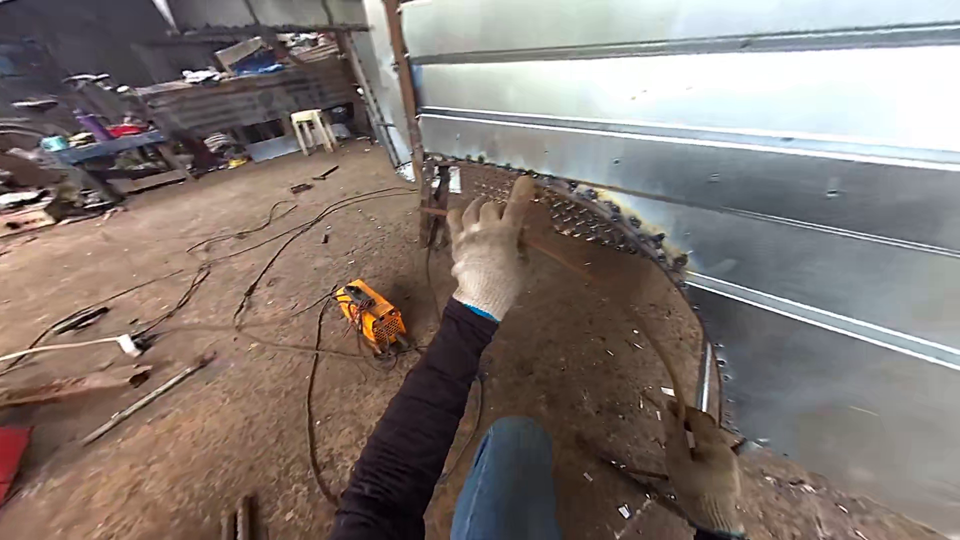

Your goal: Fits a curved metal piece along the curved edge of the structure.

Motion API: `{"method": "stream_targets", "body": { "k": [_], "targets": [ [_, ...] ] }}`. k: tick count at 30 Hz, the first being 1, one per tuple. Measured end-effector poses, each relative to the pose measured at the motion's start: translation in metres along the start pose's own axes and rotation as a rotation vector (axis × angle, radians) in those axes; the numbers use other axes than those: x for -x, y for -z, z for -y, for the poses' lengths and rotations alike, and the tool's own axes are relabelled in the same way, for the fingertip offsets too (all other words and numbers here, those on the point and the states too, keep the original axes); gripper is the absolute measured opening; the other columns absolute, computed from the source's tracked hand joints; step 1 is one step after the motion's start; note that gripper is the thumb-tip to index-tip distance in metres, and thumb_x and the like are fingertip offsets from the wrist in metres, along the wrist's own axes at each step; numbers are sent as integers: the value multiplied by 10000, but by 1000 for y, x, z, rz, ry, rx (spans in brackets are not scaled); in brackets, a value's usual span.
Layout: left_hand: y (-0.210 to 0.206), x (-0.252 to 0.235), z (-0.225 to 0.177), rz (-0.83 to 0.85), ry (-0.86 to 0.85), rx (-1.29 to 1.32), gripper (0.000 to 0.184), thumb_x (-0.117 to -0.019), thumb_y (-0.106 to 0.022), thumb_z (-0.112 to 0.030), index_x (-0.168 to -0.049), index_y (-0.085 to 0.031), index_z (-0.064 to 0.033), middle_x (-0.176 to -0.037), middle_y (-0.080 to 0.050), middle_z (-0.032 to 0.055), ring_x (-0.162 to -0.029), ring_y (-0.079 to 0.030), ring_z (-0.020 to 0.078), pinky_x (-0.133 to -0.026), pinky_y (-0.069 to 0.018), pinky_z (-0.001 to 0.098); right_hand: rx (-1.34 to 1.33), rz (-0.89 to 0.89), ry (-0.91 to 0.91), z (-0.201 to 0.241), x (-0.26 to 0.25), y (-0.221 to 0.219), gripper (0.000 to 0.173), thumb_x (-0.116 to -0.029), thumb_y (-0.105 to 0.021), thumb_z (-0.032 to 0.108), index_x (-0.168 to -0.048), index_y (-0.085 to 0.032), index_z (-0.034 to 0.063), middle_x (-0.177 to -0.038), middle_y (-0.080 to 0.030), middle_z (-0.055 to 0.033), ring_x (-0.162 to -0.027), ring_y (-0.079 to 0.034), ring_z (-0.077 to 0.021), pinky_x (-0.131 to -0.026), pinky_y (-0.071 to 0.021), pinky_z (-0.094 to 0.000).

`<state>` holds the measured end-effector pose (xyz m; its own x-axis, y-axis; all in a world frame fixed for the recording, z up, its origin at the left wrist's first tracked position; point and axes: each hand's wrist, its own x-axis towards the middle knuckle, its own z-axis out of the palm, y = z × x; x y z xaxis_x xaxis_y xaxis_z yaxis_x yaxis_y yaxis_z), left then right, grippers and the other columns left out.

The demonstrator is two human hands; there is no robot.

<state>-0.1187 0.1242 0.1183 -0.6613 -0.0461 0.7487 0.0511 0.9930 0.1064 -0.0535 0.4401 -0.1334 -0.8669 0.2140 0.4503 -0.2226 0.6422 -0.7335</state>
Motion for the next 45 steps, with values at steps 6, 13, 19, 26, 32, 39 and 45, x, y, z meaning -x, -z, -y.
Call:
{"method": "stream_targets", "body": {
  "k": [6,13,19,26,32,39,45],
  "targets": [
    [-1,1,4,11,18,54,725,-919,-680,-193,-1568,-397,-348,-1245,-672,160,-1272,-560,419,-1070,-410,654,183,227,-145,-3,-2,20,295,-1002,-597,308,-1172,-736,111,-1080,-734,-131,-983,-712,-314,-881,-560,-614],
    [-2,-3,9,9,18,134,699,-898,-684,-178,-1545,-445,-294,-1269,-670,147,-1268,-568,411,-1020,-437,658,159,337,-190,7,-10,22,301,-1004,-590,383,-1133,-765,175,-1077,-749,-75,-1011,-712,-265,-918,-551,-583],
    [5,-4,3,45,68,156,755,-867,-699,-141,-1559,-430,-280,-1203,-705,132,-1289,-566,398,-1090,-394,633,200,410,-203,9,0,25,320,-995,-594,408,-1137,-775,185,-1107,-753,-77,-1084,-700,-261,-984,-525,-567],
    [3,-7,10,69,68,123,800,-855,-702,-147,-1571,-397,-330,-1208,-705,105,-1301,-562,373,-1069,-416,617,211,338,-182,8,15,20,310,-985,-605,424,-1072,-786,187,-1013,-755,-60,-994,-711,-252,-910,-550,-564],
    [4,-6,10,71,83,111,843,-832,-732,-161,-1578,-385,-345,-1240,-700,104,-1320,-546,381,-1080,-404,622,198,311,-182,4,16,6,295,-986,-608,421,-1077,-790,207,-993,-759,-39,-964,-717,-235,-889,-556,-569],
    [5,-6,10,95,81,73,878,-815,-760,-188,-1585,-370,-349,-1221,-702,115,-1269,-586,353,-1153,-317,614,175,310,-220,7,22,-5,255,-991,-632,367,-1058,-789,177,-994,-759,-90,-946,-720,-297,-855,-540,-644],
    [2,-8,12,119,61,57,922,-799,-736,-183,-1594,-326,-407,-1214,-716,48,-1277,-586,296,-1158,-302,616,138,286,-148,2,28,-10,266,-988,-649,371,-1048,-791,154,-989,-761,-96,-955,-722,-295,-874,-541,-643]
  ]
}}
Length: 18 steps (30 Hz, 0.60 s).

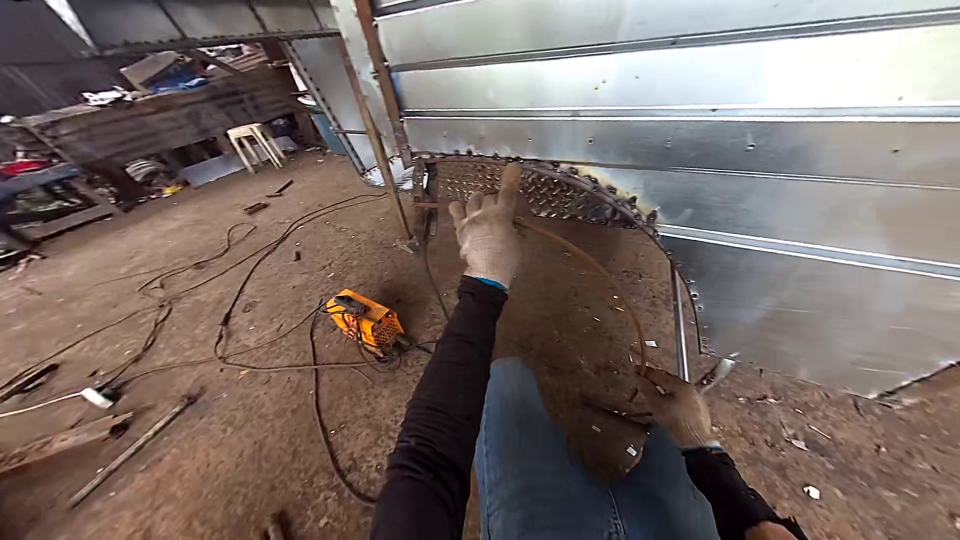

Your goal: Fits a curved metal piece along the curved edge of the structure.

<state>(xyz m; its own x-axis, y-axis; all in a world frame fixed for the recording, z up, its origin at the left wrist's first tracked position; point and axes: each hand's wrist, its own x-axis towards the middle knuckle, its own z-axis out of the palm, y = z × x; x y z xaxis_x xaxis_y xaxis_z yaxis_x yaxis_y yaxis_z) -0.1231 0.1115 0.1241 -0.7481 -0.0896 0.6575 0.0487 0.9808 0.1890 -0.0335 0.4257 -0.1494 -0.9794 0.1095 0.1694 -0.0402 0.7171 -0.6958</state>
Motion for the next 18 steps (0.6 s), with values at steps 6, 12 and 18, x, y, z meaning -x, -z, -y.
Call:
{"method": "stream_targets", "body": {
  "k": [6,12,18],
  "targets": [
    [0,1,4,-26,-44,9,870,-821,-734,-203,-1574,-358,-424,-1204,-716,36,-1236,-606,286,-1136,-337,601,-5,20,-16,5,1,5,256,-987,-651,362,-1022,-786,147,-986,-757,-91,-952,-719,-276,-877,-544,-619],
    [3,2,2,10,-29,19,865,-839,-738,-185,-1586,-352,-387,-1207,-706,105,-1252,-595,356,-1131,-346,629,-3,40,-53,12,4,12,297,-989,-618,405,-1022,-781,159,-973,-752,-61,-947,-713,-237,-888,-553,-558],
    [7,4,-3,18,-23,37,883,-842,-734,-172,-1604,-327,-354,-1207,-703,115,-1256,-581,387,-1011,-447,623,3,7,-36,3,9,6,312,-982,-611,421,-1006,-792,168,-964,-756,-49,-953,-713,-222,-894,-557,-539]
  ]
}}
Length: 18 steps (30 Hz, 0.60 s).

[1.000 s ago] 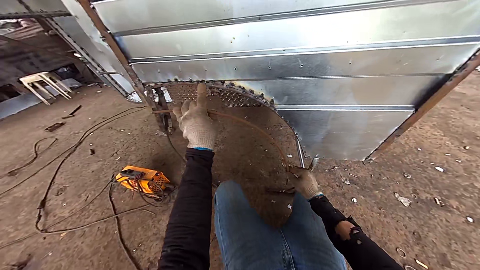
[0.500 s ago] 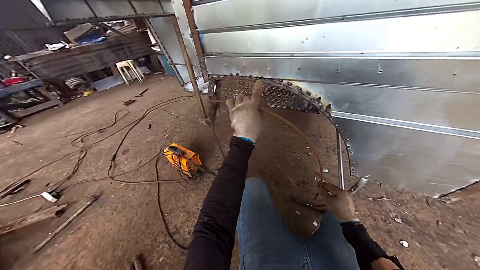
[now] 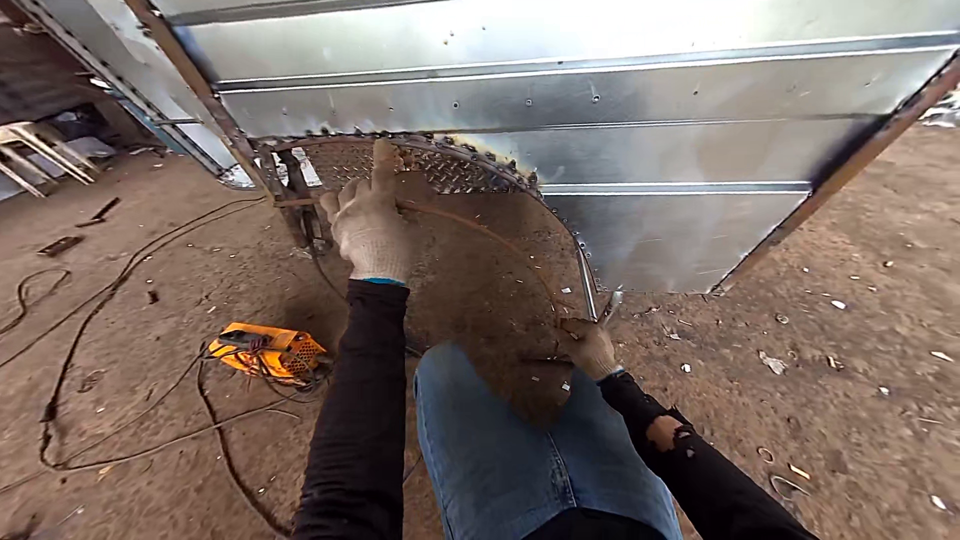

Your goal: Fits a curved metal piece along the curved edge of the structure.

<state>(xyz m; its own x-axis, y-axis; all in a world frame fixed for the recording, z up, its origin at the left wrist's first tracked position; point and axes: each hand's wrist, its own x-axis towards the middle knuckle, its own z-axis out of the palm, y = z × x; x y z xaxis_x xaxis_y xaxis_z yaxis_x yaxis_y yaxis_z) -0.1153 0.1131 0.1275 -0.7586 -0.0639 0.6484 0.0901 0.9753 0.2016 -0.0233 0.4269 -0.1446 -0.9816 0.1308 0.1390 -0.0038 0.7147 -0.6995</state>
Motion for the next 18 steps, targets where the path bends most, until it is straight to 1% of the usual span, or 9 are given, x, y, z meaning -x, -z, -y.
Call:
{"method": "stream_targets", "body": {
  "k": [3,5,8,9,11,13,15,16,18],
  "targets": [
    [1,0,-1,1,11,-1,886,-836,-721,-171,-1606,-322,-354,-1222,-693,133,-1261,-571,406,-979,-461,627,14,-3,-13,-1,0,-2,311,-982,-599,425,-1001,-789,180,-950,-752,-36,-934,-711,-216,-872,-557,-533],
    [1,1,-2,-1,23,-6,890,-833,-721,-166,-1603,-325,-368,-1247,-690,120,-1283,-562,393,-972,-471,618,30,-3,-23,-1,0,-2,302,-981,-605,420,-1023,-795,188,-973,-757,-34,-957,-712,-221,-890,-555,-541],
    [2,1,-1,-11,27,-10,898,-816,-730,-162,-1596,-339,-374,-1223,-699,99,-1273,-574,376,-972,-478,608,29,-3,-22,0,-2,-3,300,-988,-610,411,-1034,-793,177,-982,-756,-47,-965,-713,-233,-895,-552,-553],
    [2,1,0,-14,27,-10,898,-812,-735,-167,-1593,-344,-378,-1214,-704,93,-1274,-575,374,-986,-469,610,18,4,-31,1,-1,-2,297,-988,-613,410,-1041,-791,179,-981,-757,-44,-960,-715,-232,-894,-555,-558],
    [2,1,-1,-1,36,-6,908,-809,-742,-169,-1595,-338,-381,-1226,-700,89,-1282,-570,370,-1047,-432,619,5,18,-47,1,0,-1,299,-989,-609,422,-1039,-785,184,-949,-756,-36,-918,-719,-227,-871,-565,-563],
    [1,1,-2,-6,41,-6,904,-809,-758,-165,-1590,-352,-373,-1253,-695,86,-1286,-573,357,-1108,-380,613,-11,27,-47,2,1,-2,294,-991,-616,406,-1046,-786,172,-944,-754,-56,-912,-717,-247,-868,-556,-586],
    [-1,1,-1,-30,22,-24,894,-803,-764,-186,-1586,-368,-354,-1239,-699,93,-1255,-589,355,-1100,-381,619,-22,31,-47,3,1,-4,275,-995,-623,387,-1053,-784,172,-952,-756,-67,-912,-721,-254,-865,-556,-600],
    [-2,1,0,-38,15,-34,893,-798,-756,-204,-1586,-366,-357,-1225,-706,76,-1242,-600,328,-1124,-355,610,-22,27,-48,2,0,-6,263,-992,-630,378,-1057,-785,176,-968,-758,-69,-924,-721,-261,-870,-553,-610],
    [-2,0,0,-29,21,-40,923,-778,-756,-223,-1592,-348,-371,-1214,-715,52,-1246,-600,305,-1142,-324,609,-23,28,-44,2,0,-9,255,-996,-638,357,-1096,-788,176,-1040,-763,-81,-995,-719,-283,-912,-540,-633]
  ]
}}
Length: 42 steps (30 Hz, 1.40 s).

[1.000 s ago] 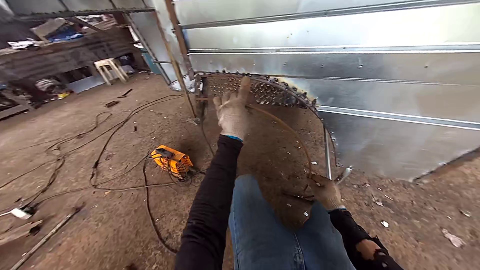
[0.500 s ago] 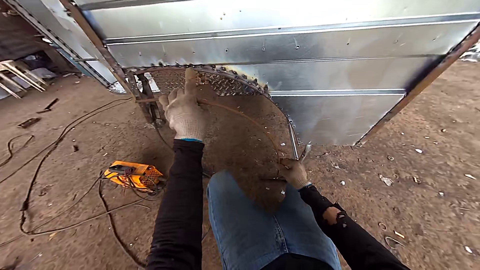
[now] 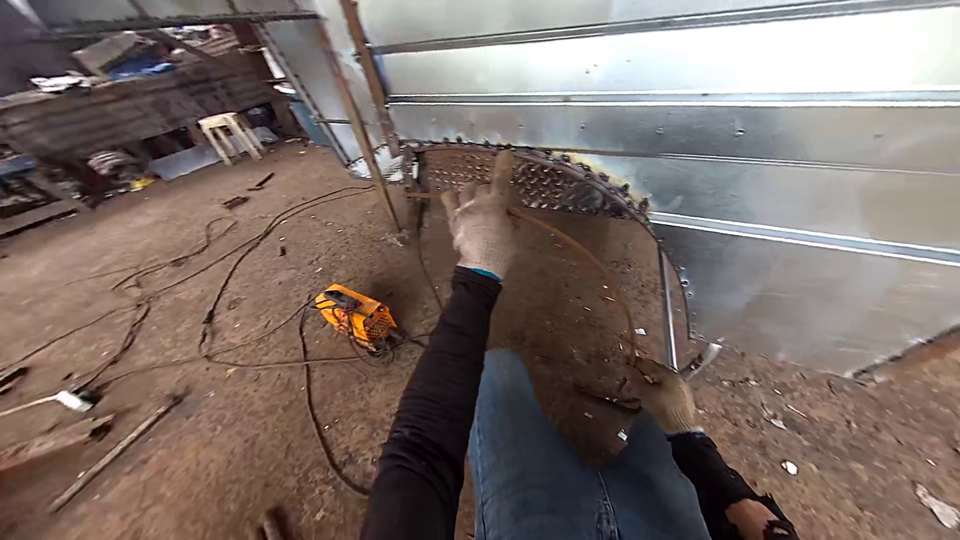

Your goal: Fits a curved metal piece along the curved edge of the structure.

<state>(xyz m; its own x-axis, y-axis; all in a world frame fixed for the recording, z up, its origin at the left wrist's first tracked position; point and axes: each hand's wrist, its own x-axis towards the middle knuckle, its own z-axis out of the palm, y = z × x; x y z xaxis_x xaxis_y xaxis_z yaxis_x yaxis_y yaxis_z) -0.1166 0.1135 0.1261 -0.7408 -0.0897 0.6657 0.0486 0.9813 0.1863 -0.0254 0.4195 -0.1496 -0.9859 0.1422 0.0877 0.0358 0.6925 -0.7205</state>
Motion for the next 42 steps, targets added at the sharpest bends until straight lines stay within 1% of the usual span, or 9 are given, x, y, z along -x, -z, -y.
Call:
{"method": "stream_targets", "body": {
  "k": [5,8,15,18,23,26,29,38,42],
  "targets": [
    [1,-3,-1,73,19,12,1032,-742,-797,-198,-1602,-279,-439,-1251,-710,12,-1296,-579,292,-1160,-309,620,28,-41,38,-5,-2,-3,229,-983,-661,334,-1052,-794,161,-1033,-763,-101,-1006,-715,-311,-900,-521,-659],
    [1,-4,0,96,22,7,1039,-748,-794,-195,-1608,-264,-439,-1266,-704,14,-1313,-567,295,-1164,-292,632,24,-47,38,-6,-4,-6,230,-993,-656,322,-1083,-792,160,-1052,-764,-98,-1016,-717,-304,-909,-522,-660],
    [3,-4,0,90,15,1,1016,-743,-786,-201,-1601,-290,-423,-1217,-713,29,-1270,-587,299,-1144,-301,635,11,-77,53,-7,-8,-11,221,-985,-661,321,-1039,-794,153,-999,-765,-96,-960,-721,-295,-869,-526,-654],
    [-1,-4,-2,77,20,3,1048,-701,-807,-232,-1599,-300,-415,-1219,-719,13,-1267,-594,288,-1144,-304,633,13,-73,48,-7,-3,-9,240,-982,-654,326,-1082,-794,159,-1037,-766,-103,-986,-722,-308,-881,-521,-664],
    [-2,-5,-4,88,26,23,1044,-710,-792,-228,-1607,-288,-409,-1250,-703,19,-1283,-578,282,-1165,-271,635,-7,-80,40,-8,-4,-3,227,-984,-664,278,-1108,-791,136,-1089,-761,-117,-1044,-713,-318,-935,-513,-664],
    [-2,-6,-3,92,23,24,1041,-713,-790,-231,-1605,-286,-415,-1261,-697,25,-1288,-574,284,-1163,-270,644,6,-75,30,-7,-2,-2,219,-976,-678,296,-1091,-794,150,-1062,-767,-96,-1024,-717,-301,-925,-515,-659],
    [-2,-5,-1,79,16,25,1018,-728,-787,-238,-1603,-297,-412,-1267,-698,33,-1277,-585,287,-1152,-285,642,13,-77,14,-4,-1,-1,222,-975,-675,315,-1086,-801,168,-1049,-770,-97,-1005,-720,-311,-898,-514,-674],
    [3,-5,1,99,15,39,1026,-722,-779,-200,-1596,-297,-438,-1235,-701,46,-1247,-590,301,-1141,-294,647,9,-66,8,-5,-2,-1,216,-981,-667,290,-1115,-793,178,-1090,-769,-71,-1036,-720,-271,-929,-527,-639],
    [8,4,1,67,-13,61,977,-769,-784,-187,-1607,-316,-366,-1263,-691,71,-1252,-580,332,-1095,-346,637,10,-84,31,-9,-2,-4,203,-978,-664,291,-1074,-800,175,-1052,-773,-63,-997,-724,-268,-893,-534,-644]
  ]
}}
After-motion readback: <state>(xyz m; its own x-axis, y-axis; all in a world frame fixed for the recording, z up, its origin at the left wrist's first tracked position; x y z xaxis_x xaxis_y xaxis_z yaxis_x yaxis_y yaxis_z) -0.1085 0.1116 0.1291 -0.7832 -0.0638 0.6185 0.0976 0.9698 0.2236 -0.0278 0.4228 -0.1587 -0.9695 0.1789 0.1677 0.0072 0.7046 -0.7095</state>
